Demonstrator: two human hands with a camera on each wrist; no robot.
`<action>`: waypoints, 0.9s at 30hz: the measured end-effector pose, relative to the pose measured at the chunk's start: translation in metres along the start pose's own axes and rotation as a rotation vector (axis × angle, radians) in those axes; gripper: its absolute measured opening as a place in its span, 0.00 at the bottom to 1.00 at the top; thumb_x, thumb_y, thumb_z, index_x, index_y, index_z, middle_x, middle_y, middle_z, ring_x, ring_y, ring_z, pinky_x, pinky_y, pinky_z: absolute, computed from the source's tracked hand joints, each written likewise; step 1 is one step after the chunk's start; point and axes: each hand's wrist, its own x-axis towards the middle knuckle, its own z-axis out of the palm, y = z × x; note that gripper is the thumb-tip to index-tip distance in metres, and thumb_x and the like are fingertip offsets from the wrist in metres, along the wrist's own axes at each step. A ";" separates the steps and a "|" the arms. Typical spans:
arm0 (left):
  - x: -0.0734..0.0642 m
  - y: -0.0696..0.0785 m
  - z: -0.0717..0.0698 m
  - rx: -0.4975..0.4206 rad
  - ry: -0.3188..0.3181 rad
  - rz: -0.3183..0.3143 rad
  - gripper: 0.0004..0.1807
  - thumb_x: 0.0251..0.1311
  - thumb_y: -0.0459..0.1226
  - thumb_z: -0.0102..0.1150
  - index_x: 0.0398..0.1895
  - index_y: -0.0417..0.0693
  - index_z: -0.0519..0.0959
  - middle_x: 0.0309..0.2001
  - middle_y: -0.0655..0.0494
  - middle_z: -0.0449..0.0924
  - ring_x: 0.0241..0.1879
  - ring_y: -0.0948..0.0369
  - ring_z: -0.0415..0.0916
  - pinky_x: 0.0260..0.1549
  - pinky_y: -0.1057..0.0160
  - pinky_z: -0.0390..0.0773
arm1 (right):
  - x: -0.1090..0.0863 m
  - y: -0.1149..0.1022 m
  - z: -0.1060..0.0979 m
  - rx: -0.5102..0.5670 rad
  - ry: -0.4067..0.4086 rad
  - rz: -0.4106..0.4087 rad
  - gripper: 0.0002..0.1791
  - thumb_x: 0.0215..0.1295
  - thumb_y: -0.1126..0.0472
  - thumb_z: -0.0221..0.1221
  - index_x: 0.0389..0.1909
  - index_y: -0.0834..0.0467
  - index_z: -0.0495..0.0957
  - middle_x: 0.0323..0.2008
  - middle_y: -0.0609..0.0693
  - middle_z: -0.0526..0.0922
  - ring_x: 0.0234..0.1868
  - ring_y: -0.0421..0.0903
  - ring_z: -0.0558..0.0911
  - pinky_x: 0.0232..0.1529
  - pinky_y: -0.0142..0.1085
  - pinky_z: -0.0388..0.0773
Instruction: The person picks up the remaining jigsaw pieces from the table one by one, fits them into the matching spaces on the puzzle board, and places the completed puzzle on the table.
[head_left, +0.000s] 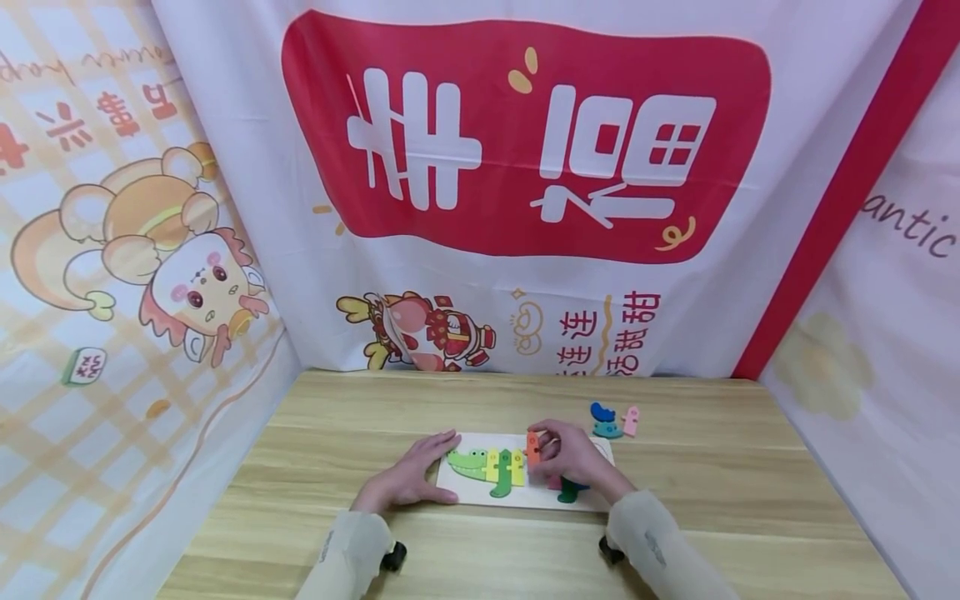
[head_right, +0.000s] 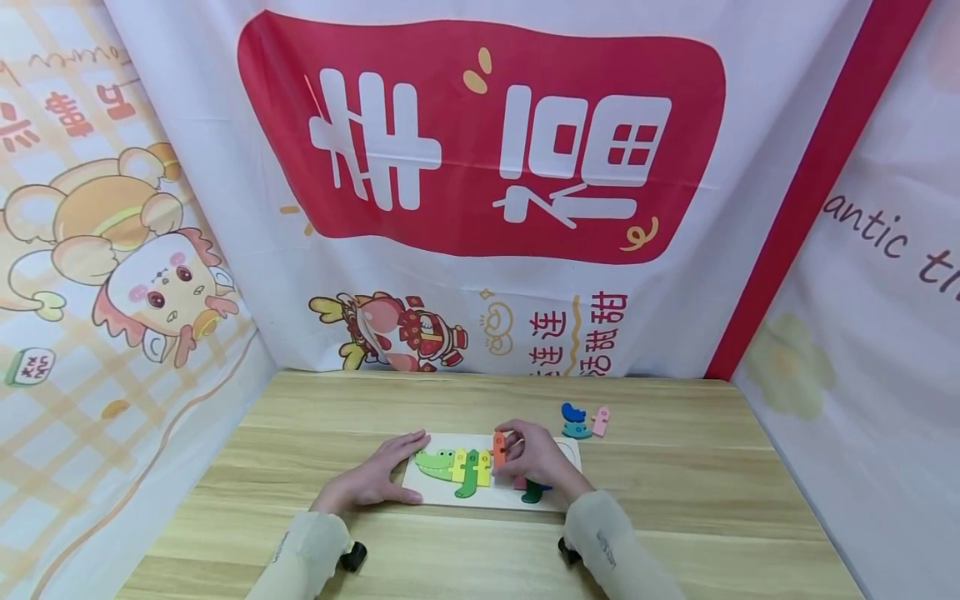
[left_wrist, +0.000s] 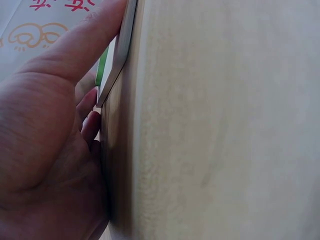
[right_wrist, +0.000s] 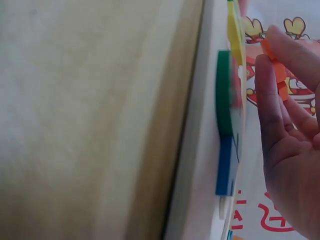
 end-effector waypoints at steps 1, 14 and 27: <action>0.000 0.000 0.000 0.000 0.001 0.000 0.59 0.53 0.61 0.74 0.84 0.61 0.53 0.85 0.56 0.44 0.83 0.44 0.40 0.77 0.31 0.48 | 0.000 0.001 0.001 -0.002 -0.007 -0.001 0.39 0.50 0.66 0.79 0.66 0.55 0.76 0.46 0.52 0.81 0.39 0.45 0.84 0.39 0.38 0.87; -0.001 0.000 0.001 -0.005 0.001 0.003 0.59 0.53 0.61 0.74 0.84 0.61 0.53 0.85 0.56 0.44 0.83 0.44 0.40 0.78 0.31 0.47 | -0.002 0.002 0.010 -0.049 -0.064 0.019 0.39 0.48 0.60 0.81 0.64 0.55 0.78 0.43 0.50 0.81 0.38 0.47 0.81 0.38 0.37 0.85; -0.001 0.001 0.000 0.010 -0.002 -0.001 0.58 0.53 0.62 0.73 0.84 0.61 0.53 0.85 0.57 0.44 0.83 0.45 0.40 0.78 0.33 0.48 | -0.004 -0.002 0.018 -0.343 0.053 -0.064 0.37 0.40 0.49 0.85 0.56 0.50 0.85 0.47 0.44 0.80 0.49 0.45 0.71 0.54 0.43 0.76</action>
